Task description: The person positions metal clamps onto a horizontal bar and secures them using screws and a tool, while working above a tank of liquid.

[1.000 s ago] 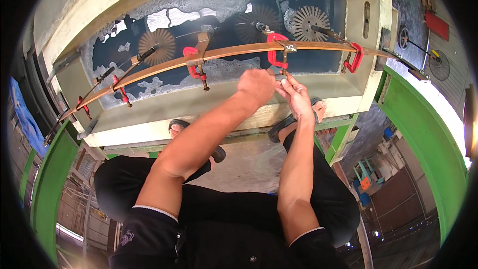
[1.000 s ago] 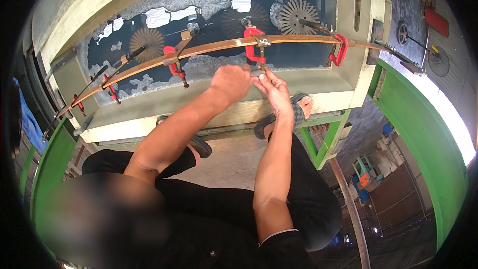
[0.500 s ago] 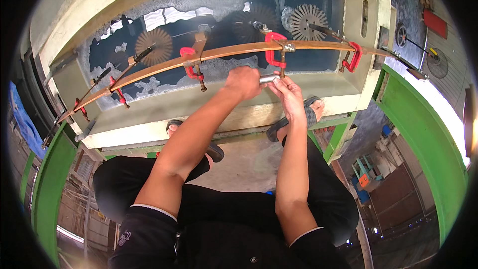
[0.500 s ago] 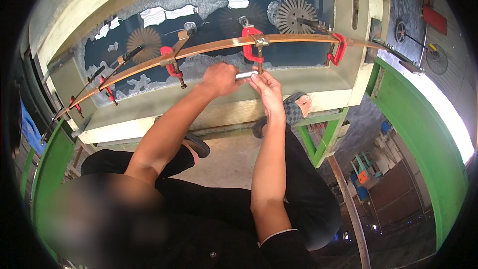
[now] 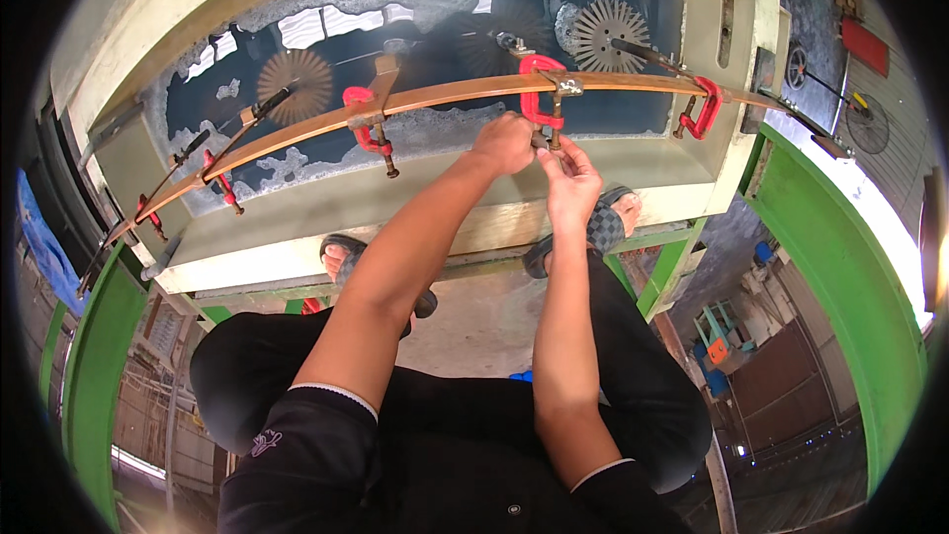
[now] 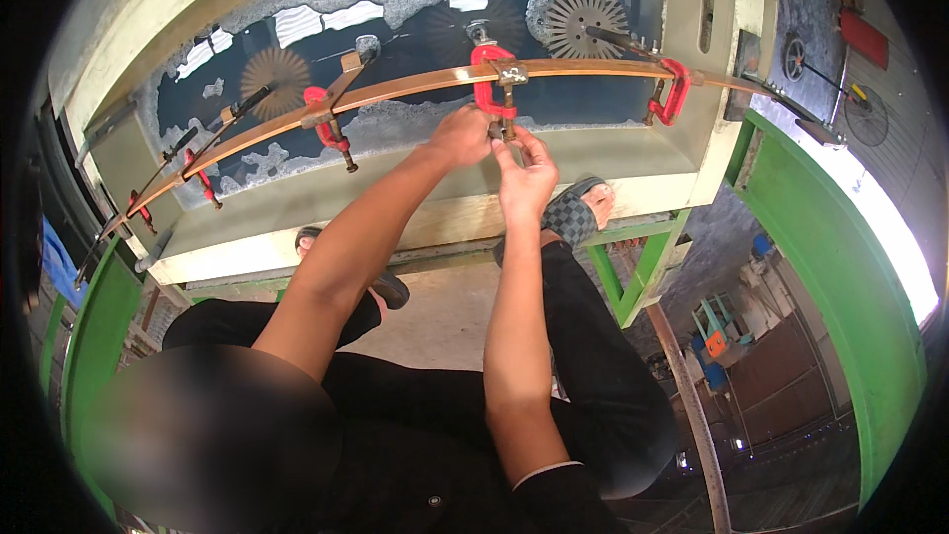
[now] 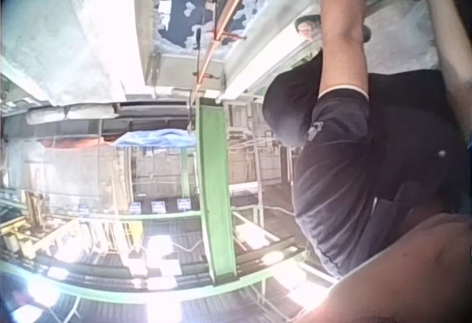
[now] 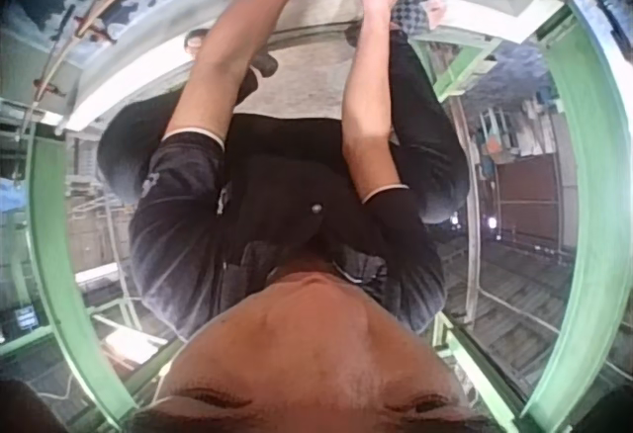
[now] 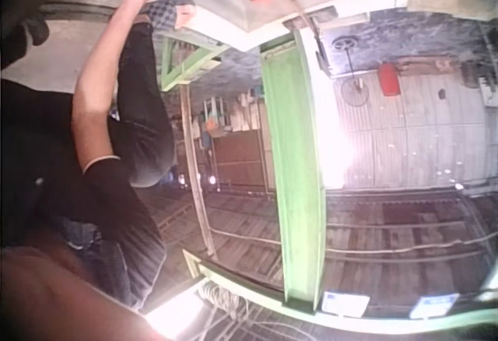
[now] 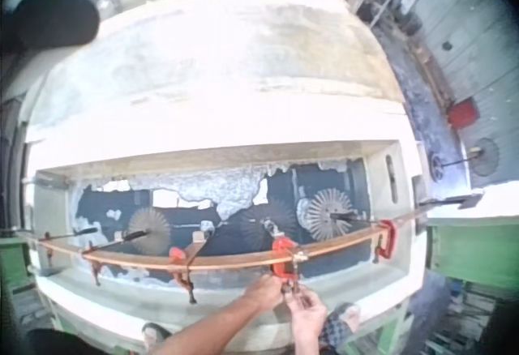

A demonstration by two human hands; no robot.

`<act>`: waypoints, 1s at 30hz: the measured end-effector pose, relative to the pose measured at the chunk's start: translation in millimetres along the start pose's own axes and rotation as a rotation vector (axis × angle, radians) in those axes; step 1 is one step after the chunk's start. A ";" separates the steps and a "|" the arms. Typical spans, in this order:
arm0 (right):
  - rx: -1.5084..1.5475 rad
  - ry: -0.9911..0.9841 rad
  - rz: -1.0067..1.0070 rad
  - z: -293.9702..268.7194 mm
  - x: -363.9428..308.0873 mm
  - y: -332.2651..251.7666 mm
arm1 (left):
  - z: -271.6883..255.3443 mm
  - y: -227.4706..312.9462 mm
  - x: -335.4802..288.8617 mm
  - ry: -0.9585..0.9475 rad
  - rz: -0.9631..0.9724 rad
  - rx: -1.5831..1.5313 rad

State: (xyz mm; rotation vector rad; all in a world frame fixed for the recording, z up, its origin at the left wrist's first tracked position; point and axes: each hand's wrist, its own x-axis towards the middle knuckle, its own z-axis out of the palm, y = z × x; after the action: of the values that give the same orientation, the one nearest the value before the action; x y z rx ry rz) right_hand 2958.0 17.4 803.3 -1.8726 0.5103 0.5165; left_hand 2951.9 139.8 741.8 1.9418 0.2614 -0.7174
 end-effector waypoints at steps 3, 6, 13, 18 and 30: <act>-0.163 0.056 -0.147 7.7 -4.6 0.8 | 7.2 -11.5 4.8 0.038 0.063 0.048; -0.142 0.055 -0.125 4.9 -5.6 5.4 | -9.3 -10.0 4.5 -0.111 0.044 0.055; 0.167 -0.095 0.145 -8.8 2.4 -21.6 | -51.1 25.1 -20.2 -0.168 -0.030 0.391; 0.161 -0.178 0.161 -7.9 7.0 -25.6 | -38.7 7.4 -11.8 -0.162 -0.009 0.382; -0.291 -0.654 0.258 -28.5 74.5 -74.1 | -51.8 10.6 -12.1 -0.269 0.048 0.257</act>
State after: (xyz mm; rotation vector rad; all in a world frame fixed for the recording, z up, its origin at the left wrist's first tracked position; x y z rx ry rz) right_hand 3064.0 7.5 825.8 -1.7742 0.2398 1.3748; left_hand 2966.3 181.6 773.3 2.0545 -0.0454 -1.0090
